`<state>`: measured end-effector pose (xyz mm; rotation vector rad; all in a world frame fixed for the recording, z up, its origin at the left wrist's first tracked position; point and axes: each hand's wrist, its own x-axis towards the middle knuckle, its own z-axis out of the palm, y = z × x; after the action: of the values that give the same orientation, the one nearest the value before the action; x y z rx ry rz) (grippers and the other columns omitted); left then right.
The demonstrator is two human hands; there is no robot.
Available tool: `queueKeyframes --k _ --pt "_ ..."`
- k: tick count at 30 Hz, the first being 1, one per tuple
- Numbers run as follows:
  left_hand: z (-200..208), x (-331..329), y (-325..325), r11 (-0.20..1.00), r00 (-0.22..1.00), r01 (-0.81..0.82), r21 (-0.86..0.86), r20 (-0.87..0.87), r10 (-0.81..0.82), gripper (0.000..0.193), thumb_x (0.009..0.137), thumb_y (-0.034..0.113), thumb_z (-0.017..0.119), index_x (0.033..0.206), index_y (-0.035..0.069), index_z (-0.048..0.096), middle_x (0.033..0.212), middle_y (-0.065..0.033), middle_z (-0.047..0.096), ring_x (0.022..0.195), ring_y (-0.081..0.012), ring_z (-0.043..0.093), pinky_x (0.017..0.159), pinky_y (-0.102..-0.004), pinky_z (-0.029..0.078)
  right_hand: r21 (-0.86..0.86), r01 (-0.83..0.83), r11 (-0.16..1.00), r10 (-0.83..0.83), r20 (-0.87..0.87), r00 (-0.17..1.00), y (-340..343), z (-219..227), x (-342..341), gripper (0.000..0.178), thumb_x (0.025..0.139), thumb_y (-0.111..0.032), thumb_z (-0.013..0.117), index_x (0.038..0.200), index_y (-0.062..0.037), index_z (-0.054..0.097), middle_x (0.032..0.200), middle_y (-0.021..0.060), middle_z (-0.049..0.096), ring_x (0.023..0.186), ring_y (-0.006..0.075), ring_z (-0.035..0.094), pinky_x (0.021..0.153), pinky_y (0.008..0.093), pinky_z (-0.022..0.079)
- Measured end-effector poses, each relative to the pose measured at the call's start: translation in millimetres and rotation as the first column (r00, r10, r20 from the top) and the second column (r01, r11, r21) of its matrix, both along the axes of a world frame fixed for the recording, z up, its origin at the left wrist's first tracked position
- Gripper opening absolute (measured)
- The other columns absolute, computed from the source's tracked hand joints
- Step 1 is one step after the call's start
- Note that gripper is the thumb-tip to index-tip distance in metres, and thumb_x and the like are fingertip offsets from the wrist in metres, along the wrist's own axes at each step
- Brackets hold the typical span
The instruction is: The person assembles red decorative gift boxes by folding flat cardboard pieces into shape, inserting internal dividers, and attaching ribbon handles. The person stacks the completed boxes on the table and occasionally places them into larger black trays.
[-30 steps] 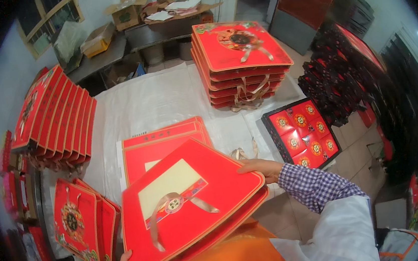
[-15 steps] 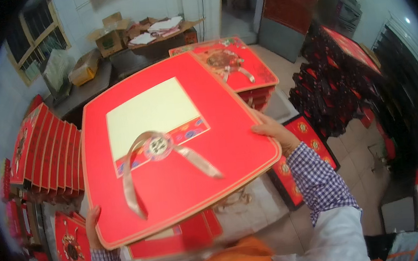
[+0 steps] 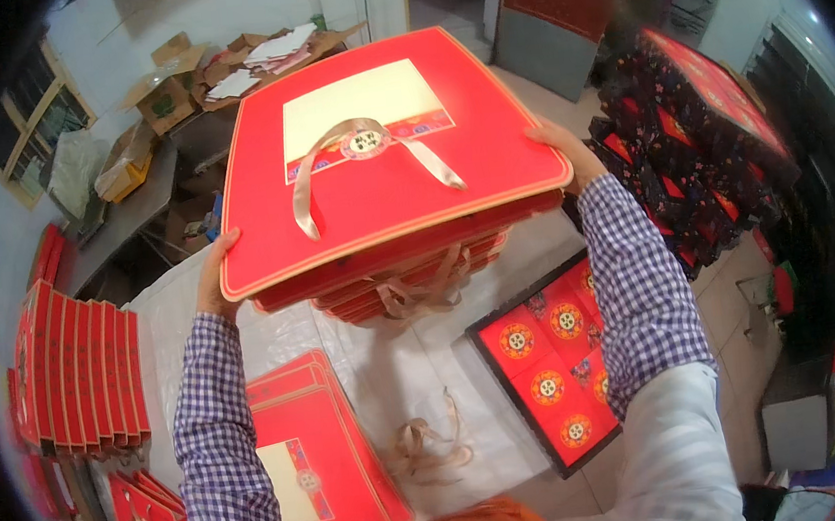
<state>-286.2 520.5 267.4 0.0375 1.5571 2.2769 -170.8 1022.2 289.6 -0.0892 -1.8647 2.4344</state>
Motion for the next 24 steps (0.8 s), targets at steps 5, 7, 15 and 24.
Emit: queueKeyframes --k 5,7,15,24 --pt "-15 -33 36 0.995 0.999 -0.032 -0.093 -0.004 0.032 0.052 0.086 0.032 0.071 0.122 -0.002 0.054 0.111 -0.0191 0.068 0.092 -0.0221 0.072 0.075 -0.0304 0.061 0.036 -0.006 0.999 0.002 0.111 0.994 42 -28 -45 0.071 0.088 -0.037 0.068 0.142 0.0016 0.045 0.131 0.0184 0.059 0.115 0.0205 0.062 0.101 0.0331 0.048" --pt "-20 -36 48 0.992 0.998 -0.052 -0.111 -0.035 0.048 0.051 0.086 0.032 0.071 0.121 -0.002 0.055 0.111 -0.0188 0.068 0.092 -0.0214 0.072 0.074 -0.0300 0.062 0.035 -0.017 0.999 0.012 0.147 0.989 52 -36 -55 0.066 0.089 -0.032 0.068 0.142 0.0014 0.046 0.128 0.0177 0.062 0.113 0.0196 0.064 0.098 0.0315 0.051" --pt "-18 -60 39 0.968 0.997 0.058 -0.245 0.059 -0.045 0.052 0.092 0.026 0.064 0.133 -0.003 0.050 0.123 -0.0154 0.064 0.108 -0.0190 0.065 0.092 -0.0298 0.054 0.024 -0.045 0.999 0.042 0.120 0.992 55 -54 -64 0.061 0.093 -0.021 0.062 0.144 0.0041 0.040 0.131 0.0195 0.058 0.113 0.0192 0.064 0.096 0.0300 0.053" --pt "-69 9 -54 0.844 0.968 -0.225 -0.487 -0.209 0.137 0.046 0.099 0.033 0.056 0.132 0.002 0.058 0.130 -0.0109 0.061 0.116 -0.0183 0.058 0.100 -0.0365 0.045 0.559 0.326 0.762 -0.344 -0.076 0.936 59 -78 12 0.051 0.104 -0.030 0.046 0.143 0.0031 0.043 0.143 0.0138 0.051 0.131 0.0221 0.049 0.110 0.0359 0.038"
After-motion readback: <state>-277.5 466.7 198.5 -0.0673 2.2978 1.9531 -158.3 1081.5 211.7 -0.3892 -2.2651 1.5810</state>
